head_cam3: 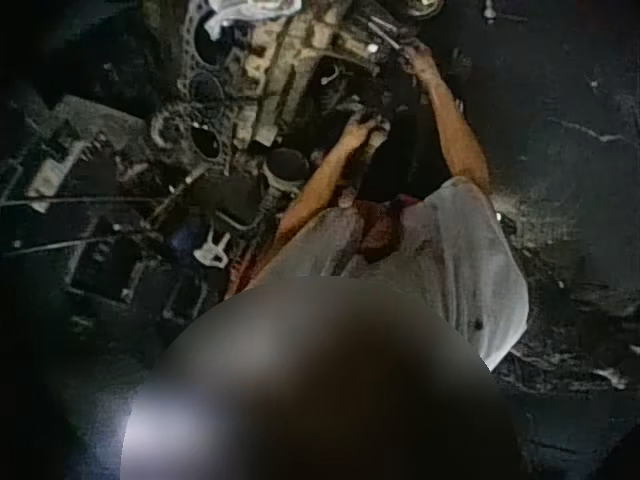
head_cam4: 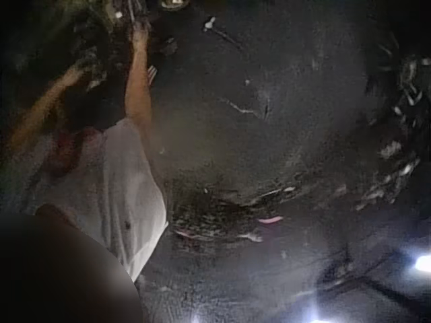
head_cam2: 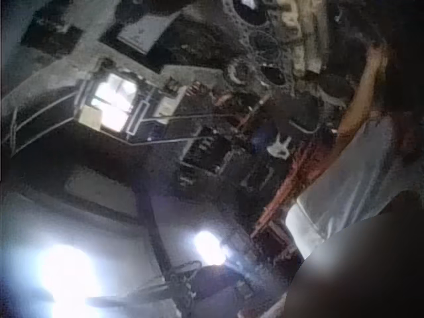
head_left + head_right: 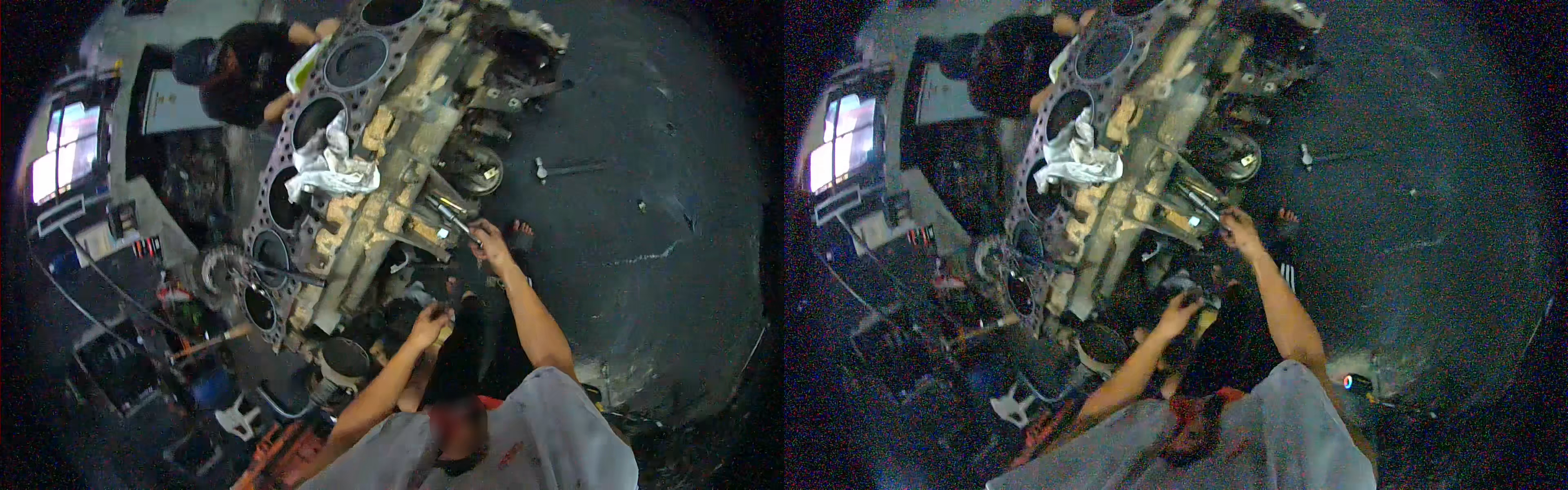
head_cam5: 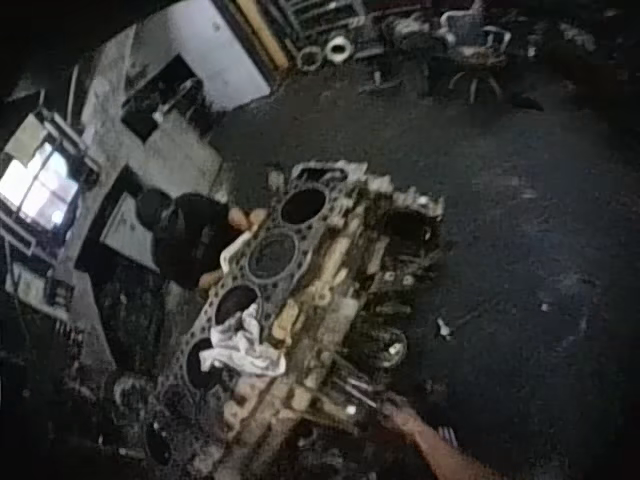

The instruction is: Disassembling internal components of a large engine block and removing parts for inspection.

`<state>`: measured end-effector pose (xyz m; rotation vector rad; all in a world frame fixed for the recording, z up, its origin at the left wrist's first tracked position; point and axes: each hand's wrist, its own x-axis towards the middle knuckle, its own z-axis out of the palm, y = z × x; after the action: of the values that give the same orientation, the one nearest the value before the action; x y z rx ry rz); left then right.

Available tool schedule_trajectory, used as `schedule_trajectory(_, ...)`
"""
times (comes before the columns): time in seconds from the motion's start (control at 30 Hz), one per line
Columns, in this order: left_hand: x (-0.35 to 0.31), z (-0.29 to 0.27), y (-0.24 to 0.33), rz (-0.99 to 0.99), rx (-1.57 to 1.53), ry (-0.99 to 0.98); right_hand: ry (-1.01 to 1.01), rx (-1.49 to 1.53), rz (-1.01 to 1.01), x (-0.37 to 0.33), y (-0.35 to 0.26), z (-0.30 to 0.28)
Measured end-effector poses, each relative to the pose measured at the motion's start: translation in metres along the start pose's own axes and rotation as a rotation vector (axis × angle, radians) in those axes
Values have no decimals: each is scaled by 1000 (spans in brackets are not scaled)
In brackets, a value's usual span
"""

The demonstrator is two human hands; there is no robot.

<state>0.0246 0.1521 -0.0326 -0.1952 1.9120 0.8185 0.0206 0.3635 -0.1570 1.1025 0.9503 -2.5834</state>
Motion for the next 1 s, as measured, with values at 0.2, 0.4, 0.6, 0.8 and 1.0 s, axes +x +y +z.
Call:
schedule_trajectory(0.2, 73, 47, 35, 25, -323, 229, -151, 227, 254, 12, -25, -11)
schedule_trajectory(0.4, 117, 75, 91, 3, -907, 284, 32, -1411, -701, 7, -19, -10)
schedule_trajectory(0.6, 124, 83, 113, -156, -942, 324, 85, -359, 104, 1, -29, -34)
schedule_trajectory(0.8, 125, 88, 103, -60, -1106, 374, 104, -771, -172, -20, -27, -26)
schedule_trajectory(1.0, 128, 89, 104, -24, -1002, 313, 171, -866, -461, -25, -21, -18)
